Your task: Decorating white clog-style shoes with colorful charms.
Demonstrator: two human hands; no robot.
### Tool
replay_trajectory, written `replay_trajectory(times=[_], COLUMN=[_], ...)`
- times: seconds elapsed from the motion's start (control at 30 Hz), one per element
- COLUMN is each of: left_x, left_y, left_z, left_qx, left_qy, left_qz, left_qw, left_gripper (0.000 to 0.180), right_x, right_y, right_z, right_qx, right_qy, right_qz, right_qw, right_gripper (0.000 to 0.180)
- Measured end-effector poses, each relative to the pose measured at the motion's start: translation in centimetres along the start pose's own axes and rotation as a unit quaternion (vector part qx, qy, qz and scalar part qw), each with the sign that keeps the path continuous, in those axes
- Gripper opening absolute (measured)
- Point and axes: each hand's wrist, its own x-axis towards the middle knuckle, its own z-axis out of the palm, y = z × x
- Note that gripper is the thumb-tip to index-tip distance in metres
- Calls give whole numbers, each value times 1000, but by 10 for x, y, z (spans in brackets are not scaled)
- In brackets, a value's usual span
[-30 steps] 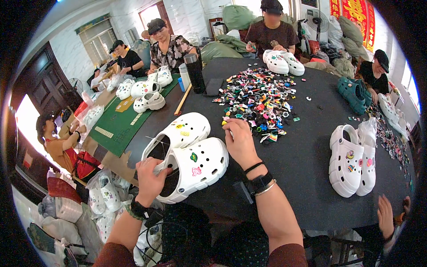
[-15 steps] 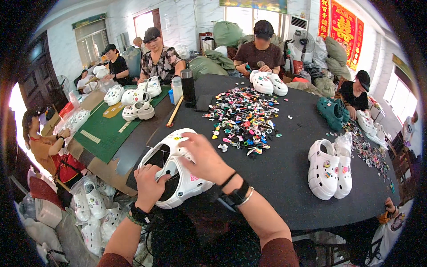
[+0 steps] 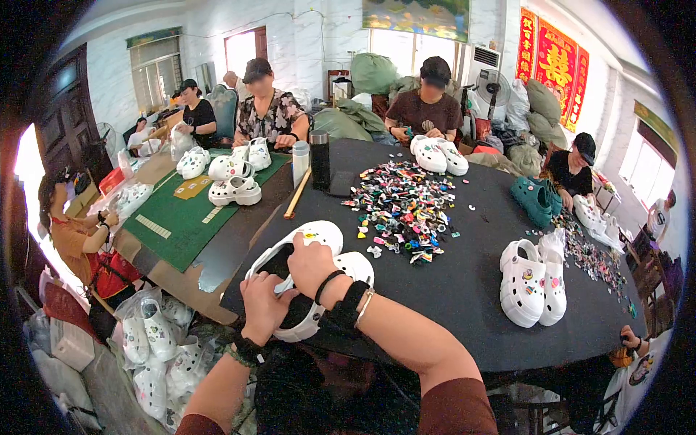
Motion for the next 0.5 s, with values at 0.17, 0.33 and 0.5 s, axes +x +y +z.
replay_trajectory(times=[0.17,0.33,0.5], left_x=[-10,-18,-28], left_y=[-7,-5,-16], left_z=[-7,-28,-39], left_qx=[-36,-128,-107], left_qy=[-4,-8,140], left_qz=[30,45,29], left_qw=[999,991,984], left_gripper=[31,35,43], right_x=[-1,1,-12], right_y=[-4,-7,9], right_z=[6,1,-3], right_qx=[13,-5,-17], right_qy=[24,-15,-7], right_qz=[10,8,4], right_qw=[1000,1000,1000], right_gripper=[16,24,24])
